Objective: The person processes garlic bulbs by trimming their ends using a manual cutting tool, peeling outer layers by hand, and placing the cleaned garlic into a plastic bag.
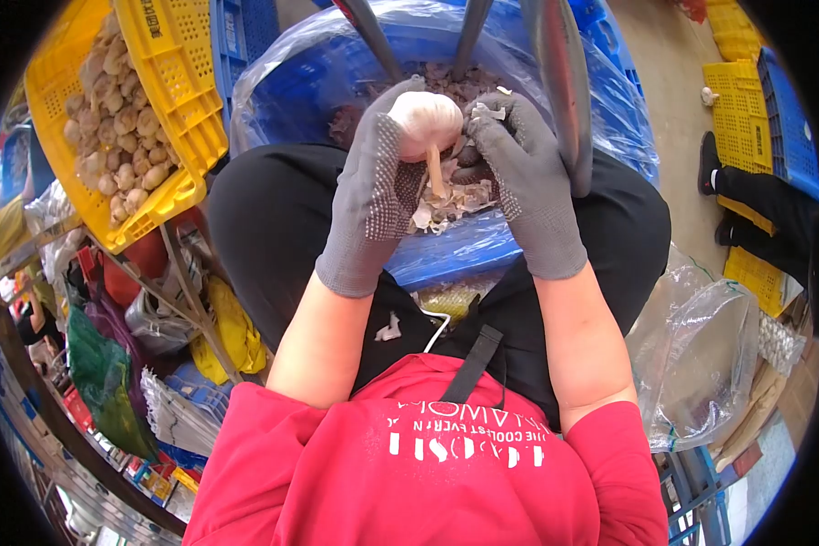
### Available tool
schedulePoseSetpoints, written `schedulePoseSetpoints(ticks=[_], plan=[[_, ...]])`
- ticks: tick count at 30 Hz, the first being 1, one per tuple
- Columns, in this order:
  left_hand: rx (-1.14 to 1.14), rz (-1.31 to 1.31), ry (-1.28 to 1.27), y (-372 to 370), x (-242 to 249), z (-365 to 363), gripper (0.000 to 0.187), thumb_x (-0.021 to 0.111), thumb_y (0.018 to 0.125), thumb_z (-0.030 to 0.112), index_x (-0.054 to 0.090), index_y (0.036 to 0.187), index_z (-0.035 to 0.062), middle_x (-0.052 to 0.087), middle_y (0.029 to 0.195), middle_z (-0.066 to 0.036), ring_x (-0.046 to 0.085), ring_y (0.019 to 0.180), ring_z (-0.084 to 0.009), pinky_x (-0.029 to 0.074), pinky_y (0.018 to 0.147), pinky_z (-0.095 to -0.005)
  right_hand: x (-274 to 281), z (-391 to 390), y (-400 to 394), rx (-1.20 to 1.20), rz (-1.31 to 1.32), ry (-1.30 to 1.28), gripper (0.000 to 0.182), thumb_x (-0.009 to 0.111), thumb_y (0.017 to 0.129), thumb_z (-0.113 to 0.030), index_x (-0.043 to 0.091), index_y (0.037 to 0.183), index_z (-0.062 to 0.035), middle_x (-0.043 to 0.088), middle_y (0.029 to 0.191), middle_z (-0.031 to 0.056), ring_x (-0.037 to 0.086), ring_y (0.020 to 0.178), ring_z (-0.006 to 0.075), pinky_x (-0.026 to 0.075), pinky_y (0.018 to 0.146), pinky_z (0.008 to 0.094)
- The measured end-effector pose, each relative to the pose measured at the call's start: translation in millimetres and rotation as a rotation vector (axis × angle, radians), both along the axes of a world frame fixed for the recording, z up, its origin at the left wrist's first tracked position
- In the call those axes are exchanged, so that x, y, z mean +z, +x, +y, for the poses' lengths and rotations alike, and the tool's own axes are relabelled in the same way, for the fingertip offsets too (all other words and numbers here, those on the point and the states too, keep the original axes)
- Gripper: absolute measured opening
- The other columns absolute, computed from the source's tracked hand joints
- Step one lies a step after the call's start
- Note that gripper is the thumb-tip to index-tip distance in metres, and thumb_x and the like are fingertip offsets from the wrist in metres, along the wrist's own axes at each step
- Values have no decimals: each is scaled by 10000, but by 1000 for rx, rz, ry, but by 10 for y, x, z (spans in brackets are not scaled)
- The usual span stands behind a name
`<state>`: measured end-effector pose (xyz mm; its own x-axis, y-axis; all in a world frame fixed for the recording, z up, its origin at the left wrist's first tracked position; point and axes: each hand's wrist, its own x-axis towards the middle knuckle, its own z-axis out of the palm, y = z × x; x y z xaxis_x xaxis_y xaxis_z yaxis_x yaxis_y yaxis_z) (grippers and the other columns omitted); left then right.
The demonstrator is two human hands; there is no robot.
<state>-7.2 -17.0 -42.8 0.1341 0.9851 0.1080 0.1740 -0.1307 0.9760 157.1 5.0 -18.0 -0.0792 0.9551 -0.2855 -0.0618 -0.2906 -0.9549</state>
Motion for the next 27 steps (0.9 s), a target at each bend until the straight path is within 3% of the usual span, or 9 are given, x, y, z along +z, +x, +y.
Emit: schedulePoseSetpoints(ticks=[2,5,9,15,18,20,21,23,27], plan=[[60,-729,-437,82,134,13,487,378,1024,353,412,1339,-17,510,1273,-176,567,1118,-257,482,961,-357,98,-9,-22,11,55,3,161,577,917,-119,571,1034,-7,593,930,38,567,827,64,493,739,207],[19,-795,-341,117,96,8,561,313,1025,428,411,1337,-28,514,1270,-174,566,1121,-262,488,962,-375,-21,6,-26,30,-162,233,184,620,867,-134,570,988,-6,603,853,62,598,738,109,508,671,255],[19,-772,-448,75,121,-2,563,332,1019,432,402,1340,-25,515,1267,-172,566,1122,-264,489,967,-387,-49,-5,-29,28,-214,308,191,638,852,-139,567,970,-7,602,843,67,594,729,112,505,666,256],[-39,-653,-314,52,-20,-61,526,367,1020,395,384,1357,-9,488,1303,-167,574,1117,-267,480,976,-387,-7,-12,3,29,-204,138,189,619,865,-170,570,972,-21,598,845,52,586,763,109,493,700,262],[-31,-335,-143,75,82,-27,467,417,1016,316,383,1360,2,484,1310,-165,569,1129,-269,471,982,-374,-18,-7,3,37,-196,157,184,608,869,-178,574,969,-27,592,839,49,585,770,108,488,725,259],[-3,-1190,-625,68,92,7,386,468,1001,213,406,1324,11,479,1319,-157,547,1160,-264,459,990,-352,-8,-7,-1,49,-186,123,183,618,857,-176,575,952,-26,583,830,51,577,768,108,481,722,265],[-2,-1190,-624,42,30,3,386,468,1001,213,406,1324,11,479,1319,-157,547,1160,-264,459,990,-352,-2,-4,4,50,-185,123,183,618,857,-176,575,952,-26,583,830,51,577,768,108,481,722,265],[-20,252,260,-27,-136,-34,397,591,928,109,428,1278,15,486,1296,-161,519,1185,-258,451,992,-336,9,-5,15,123,-247,147,132,620,873,-78,550,972,-26,568,865,0,536,786,45,465,680,193],[59,48,215,109,-53,-6,446,656,856,17,438,1245,5,504,1237,-159,540,1141,-262,457,982,-339,2,-80,-57,143,-218,113,256,689,793,-184,556,939,-22,559,812,60,549,743,120,465,695,283]])
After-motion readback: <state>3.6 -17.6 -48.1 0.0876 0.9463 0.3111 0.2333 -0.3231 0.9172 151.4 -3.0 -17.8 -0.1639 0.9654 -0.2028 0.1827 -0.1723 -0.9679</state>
